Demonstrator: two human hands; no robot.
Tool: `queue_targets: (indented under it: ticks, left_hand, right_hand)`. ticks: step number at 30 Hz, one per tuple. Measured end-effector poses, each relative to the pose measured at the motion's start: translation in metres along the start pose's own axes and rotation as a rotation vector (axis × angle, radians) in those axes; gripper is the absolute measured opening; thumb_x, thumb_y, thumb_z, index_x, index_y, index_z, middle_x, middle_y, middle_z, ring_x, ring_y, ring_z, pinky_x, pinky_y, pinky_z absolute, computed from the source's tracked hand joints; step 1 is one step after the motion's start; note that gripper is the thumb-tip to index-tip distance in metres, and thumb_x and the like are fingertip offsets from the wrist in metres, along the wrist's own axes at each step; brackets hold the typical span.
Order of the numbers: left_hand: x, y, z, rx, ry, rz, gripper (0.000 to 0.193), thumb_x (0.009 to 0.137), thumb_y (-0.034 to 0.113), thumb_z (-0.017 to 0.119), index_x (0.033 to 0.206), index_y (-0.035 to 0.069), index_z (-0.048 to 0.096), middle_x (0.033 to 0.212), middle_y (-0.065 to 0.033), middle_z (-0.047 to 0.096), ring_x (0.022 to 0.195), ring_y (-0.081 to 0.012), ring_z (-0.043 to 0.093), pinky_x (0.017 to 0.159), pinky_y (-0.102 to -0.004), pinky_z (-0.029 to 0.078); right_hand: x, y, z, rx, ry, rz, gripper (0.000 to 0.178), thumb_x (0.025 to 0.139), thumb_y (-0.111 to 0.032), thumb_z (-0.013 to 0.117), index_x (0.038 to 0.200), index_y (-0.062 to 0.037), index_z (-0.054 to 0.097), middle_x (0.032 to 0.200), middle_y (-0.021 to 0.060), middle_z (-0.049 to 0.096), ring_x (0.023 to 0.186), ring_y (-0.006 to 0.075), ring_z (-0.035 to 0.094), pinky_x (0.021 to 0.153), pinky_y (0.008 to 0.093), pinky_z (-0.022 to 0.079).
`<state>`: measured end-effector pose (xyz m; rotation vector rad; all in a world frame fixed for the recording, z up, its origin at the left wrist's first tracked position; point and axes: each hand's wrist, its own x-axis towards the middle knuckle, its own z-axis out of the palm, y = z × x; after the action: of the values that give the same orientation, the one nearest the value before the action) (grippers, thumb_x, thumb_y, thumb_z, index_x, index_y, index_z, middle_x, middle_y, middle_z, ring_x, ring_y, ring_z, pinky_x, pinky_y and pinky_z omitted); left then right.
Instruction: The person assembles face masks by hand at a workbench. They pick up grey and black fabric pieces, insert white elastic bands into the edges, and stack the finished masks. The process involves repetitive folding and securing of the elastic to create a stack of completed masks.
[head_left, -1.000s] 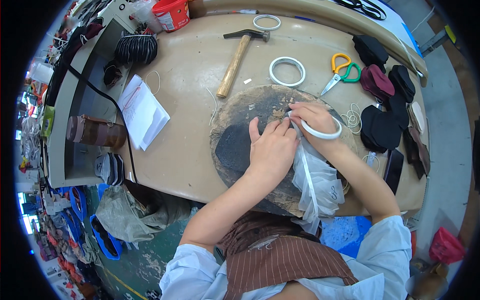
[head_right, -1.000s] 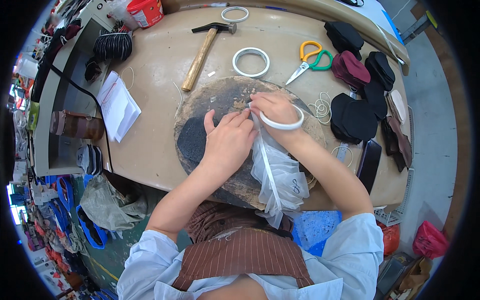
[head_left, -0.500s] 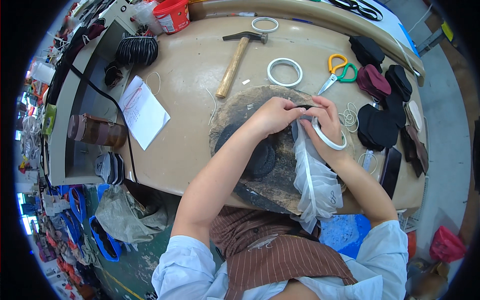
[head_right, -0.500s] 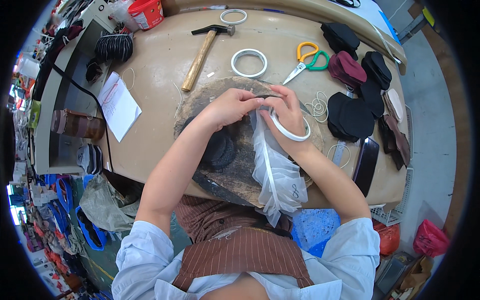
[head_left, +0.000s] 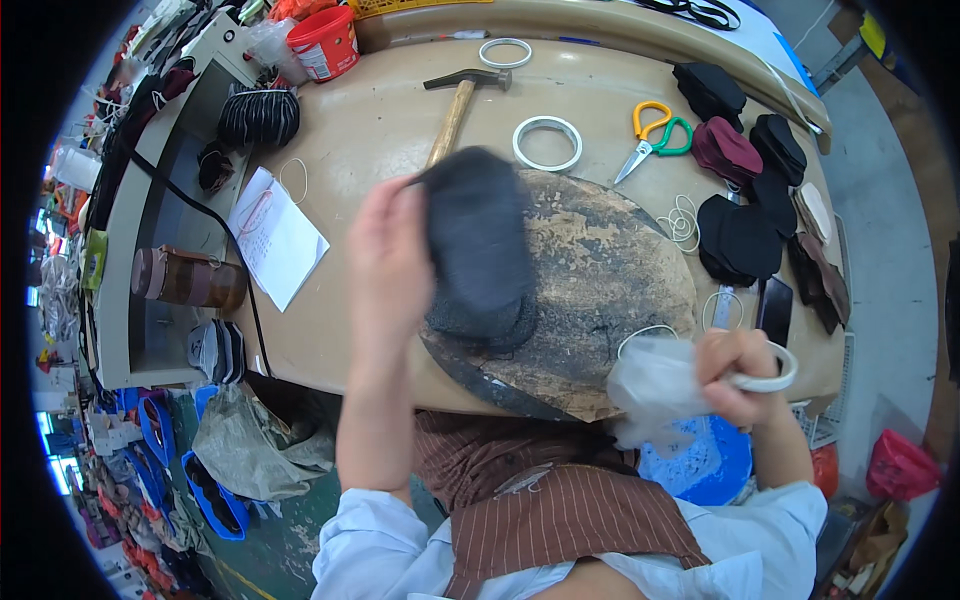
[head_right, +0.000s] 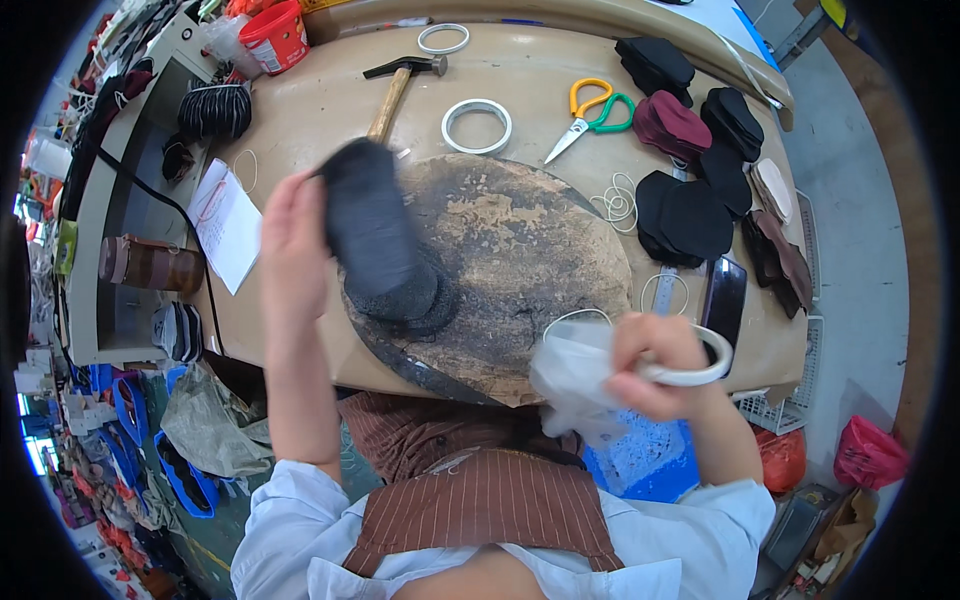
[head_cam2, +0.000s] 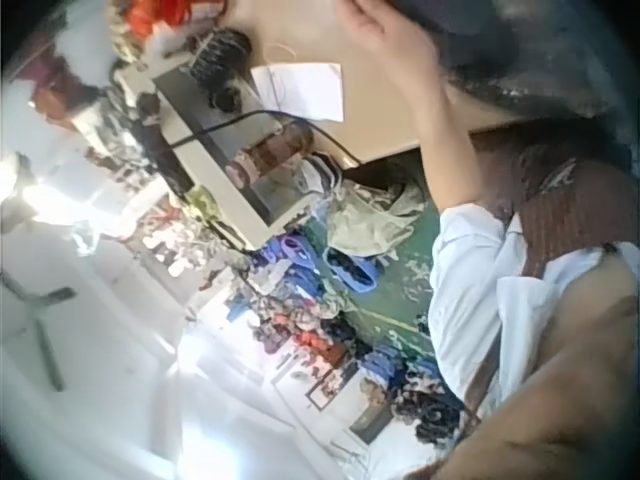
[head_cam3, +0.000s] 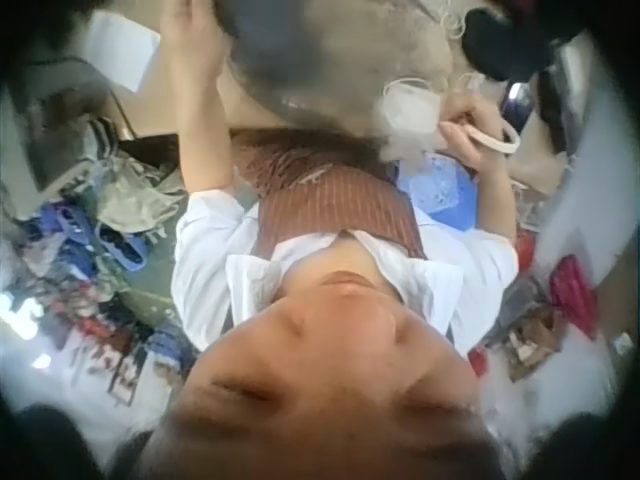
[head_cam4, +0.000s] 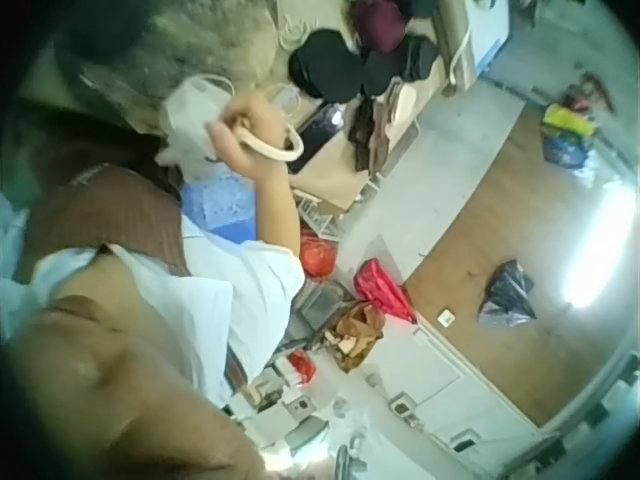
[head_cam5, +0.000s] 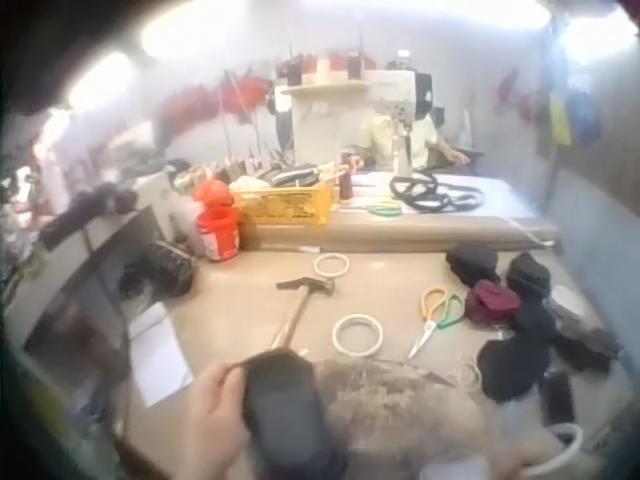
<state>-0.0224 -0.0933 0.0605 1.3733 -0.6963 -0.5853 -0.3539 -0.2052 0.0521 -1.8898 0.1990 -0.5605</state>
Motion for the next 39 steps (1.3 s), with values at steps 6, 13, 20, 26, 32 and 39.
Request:
queue_targets:
  ticks: [6, 13, 20, 26, 32, 39]
  left_hand:
    - [-0.054, -0.056, -0.037, -0.155, 0.043, -0.278, 0.022, 0.103, 0.016, 0.050, 0.110, -0.002, 0.059, 0.090, -0.0025, 0.064, 0.077, -0.0062, 0.058, 0.070, -0.0221, 0.049]
    - [-0.071, -0.080, -0.024, 0.861, 0.364, 0.155, 0.041, 0.098, 0.020, 0.056, 0.129, -0.005, 0.047, 0.123, -0.0216, 0.051, 0.101, -0.0264, 0.056, 0.087, -0.0350, 0.048]
    - [-0.094, -0.103, -0.015, 0.805, 0.129, 0.141, 0.067, 0.096, 0.028, 0.057, 0.146, -0.004, 0.027, 0.148, -0.0334, 0.022, 0.137, -0.0475, 0.027, 0.113, -0.0513, 0.024]
    - [-0.101, -0.096, 0.029, 0.836, 0.052, 0.136, 0.089, 0.092, 0.025, 0.065, 0.149, -0.007, 0.005, 0.151, -0.0373, 0.000, 0.141, -0.0522, 0.012, 0.114, -0.0549, 0.018]
    - [-0.106, -0.098, 0.025, 0.761, 0.008, 0.202, 0.110, 0.084, 0.021, 0.074, 0.148, -0.007, -0.010, 0.152, -0.0340, -0.007, 0.143, -0.0486, 0.008, 0.117, -0.0533, 0.012]
    - [-0.110, -0.097, 0.020, 0.708, 0.015, 0.271, 0.099, 0.087, 0.022, 0.070, 0.149, -0.007, -0.002, 0.152, -0.0339, -0.001, 0.143, -0.0477, 0.008, 0.117, -0.0523, 0.012]
  right_hand:
    - [0.004, 0.003, -0.028, 0.043, 0.170, 0.547, 0.030, 0.097, -0.031, 0.046, 0.099, -0.0024, 0.055, 0.077, 0.0046, 0.059, 0.058, 0.0083, 0.050, 0.052, 0.0225, 0.040]
    - [0.137, 0.061, -0.021, -0.520, -0.127, 0.662, 0.053, 0.096, -0.049, 0.052, 0.086, 0.0003, 0.067, 0.067, 0.0079, 0.062, 0.060, 0.0161, 0.061, 0.055, 0.0307, 0.047]
    - [0.192, 0.100, 0.044, -0.640, 0.113, 0.361, 0.068, 0.084, -0.062, 0.060, 0.077, 0.0043, 0.070, 0.070, 0.0236, 0.066, 0.070, 0.0362, 0.068, 0.067, 0.0418, 0.054]
    - [0.174, 0.059, 0.106, -0.298, -0.343, 0.605, 0.077, 0.082, -0.054, 0.068, 0.119, 0.0123, 0.056, 0.116, 0.0299, 0.059, 0.103, 0.0378, 0.062, 0.089, 0.0403, 0.051]
    - [0.161, 0.067, 0.096, 0.088, -0.260, 0.605, 0.072, 0.077, -0.025, 0.080, 0.130, 0.0101, 0.045, 0.119, 0.0236, 0.056, 0.110, 0.0287, 0.057, 0.092, 0.0343, 0.048]
    - [0.207, 0.054, -0.010, -0.183, 0.108, 0.329, 0.069, 0.071, -0.014, 0.080, 0.131, -0.0053, 0.049, 0.111, 0.0099, 0.061, 0.104, 0.0196, 0.058, 0.093, 0.0333, 0.047]
